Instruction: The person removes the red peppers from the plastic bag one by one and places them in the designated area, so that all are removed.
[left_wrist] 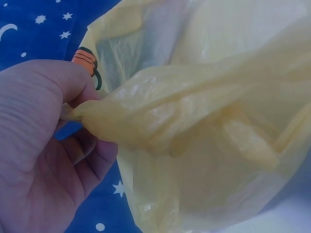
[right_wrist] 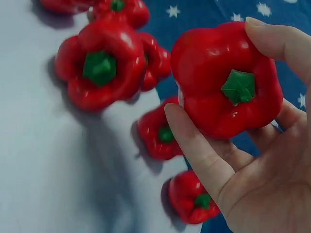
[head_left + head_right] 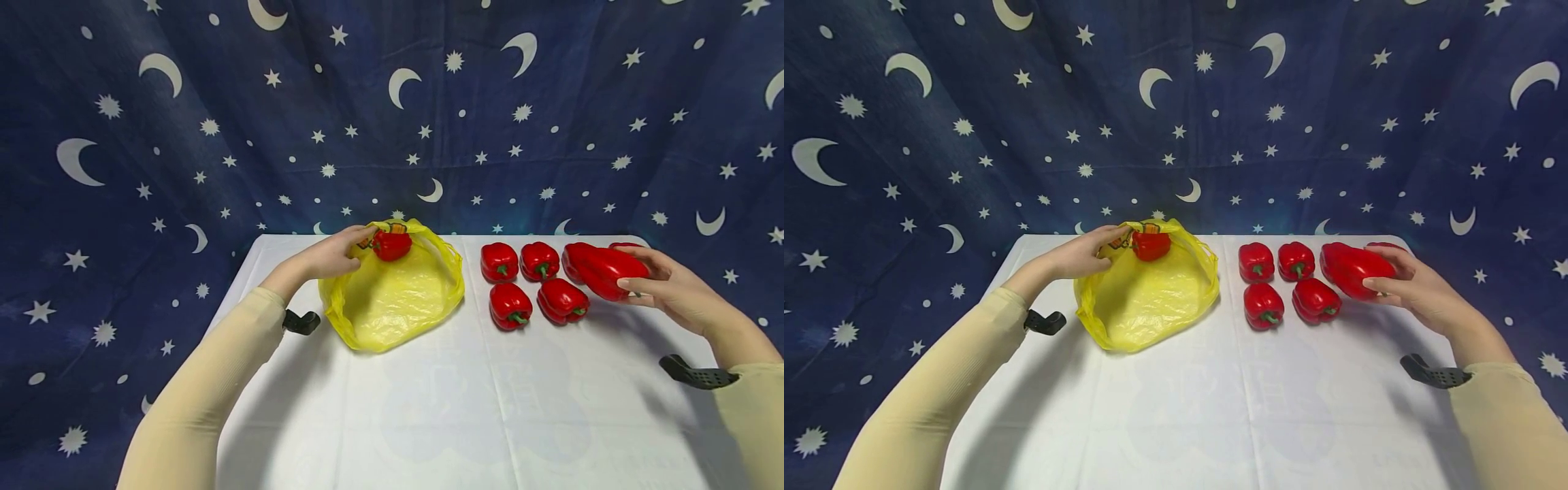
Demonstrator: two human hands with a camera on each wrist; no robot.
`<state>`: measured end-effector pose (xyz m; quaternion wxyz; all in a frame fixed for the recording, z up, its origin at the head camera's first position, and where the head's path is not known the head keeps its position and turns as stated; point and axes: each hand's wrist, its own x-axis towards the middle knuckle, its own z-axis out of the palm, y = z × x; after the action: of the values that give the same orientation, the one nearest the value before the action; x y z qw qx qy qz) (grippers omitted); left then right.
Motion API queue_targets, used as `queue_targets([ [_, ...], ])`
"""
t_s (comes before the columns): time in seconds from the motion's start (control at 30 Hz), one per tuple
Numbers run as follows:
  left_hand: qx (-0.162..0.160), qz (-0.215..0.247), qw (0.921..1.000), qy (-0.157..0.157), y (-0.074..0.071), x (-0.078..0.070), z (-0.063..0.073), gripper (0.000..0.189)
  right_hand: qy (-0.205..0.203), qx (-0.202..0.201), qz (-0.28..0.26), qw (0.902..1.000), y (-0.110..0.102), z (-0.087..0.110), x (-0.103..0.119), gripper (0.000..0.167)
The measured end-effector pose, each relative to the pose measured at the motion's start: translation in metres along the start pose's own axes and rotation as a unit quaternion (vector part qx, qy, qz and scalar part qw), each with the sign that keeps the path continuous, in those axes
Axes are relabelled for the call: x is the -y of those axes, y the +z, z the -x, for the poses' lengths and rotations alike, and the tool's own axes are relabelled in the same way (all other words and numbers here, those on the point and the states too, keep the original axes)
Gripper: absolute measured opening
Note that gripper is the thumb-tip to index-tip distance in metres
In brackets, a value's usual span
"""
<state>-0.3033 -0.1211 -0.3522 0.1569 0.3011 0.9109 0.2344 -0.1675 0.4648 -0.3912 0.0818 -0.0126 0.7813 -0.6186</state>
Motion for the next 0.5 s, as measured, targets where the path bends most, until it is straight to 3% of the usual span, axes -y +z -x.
queue_targets([
  [0.27, -0.001, 0.002, 1.0000, 0.003, 0.001, 0.001, -0.001, 0.077, 0.041, -0.020, -0.032, 0.9984, -0.015, 0.010, -0.025, 0.054],
  [0.5, 0.000, 0.006, 1.0000, 0.004, 0.000, 0.000, 0.001, 0.077, 0.064, -0.025, 0.009, 0.9976, -0.017, 0.016, -0.042, 0.052],
])
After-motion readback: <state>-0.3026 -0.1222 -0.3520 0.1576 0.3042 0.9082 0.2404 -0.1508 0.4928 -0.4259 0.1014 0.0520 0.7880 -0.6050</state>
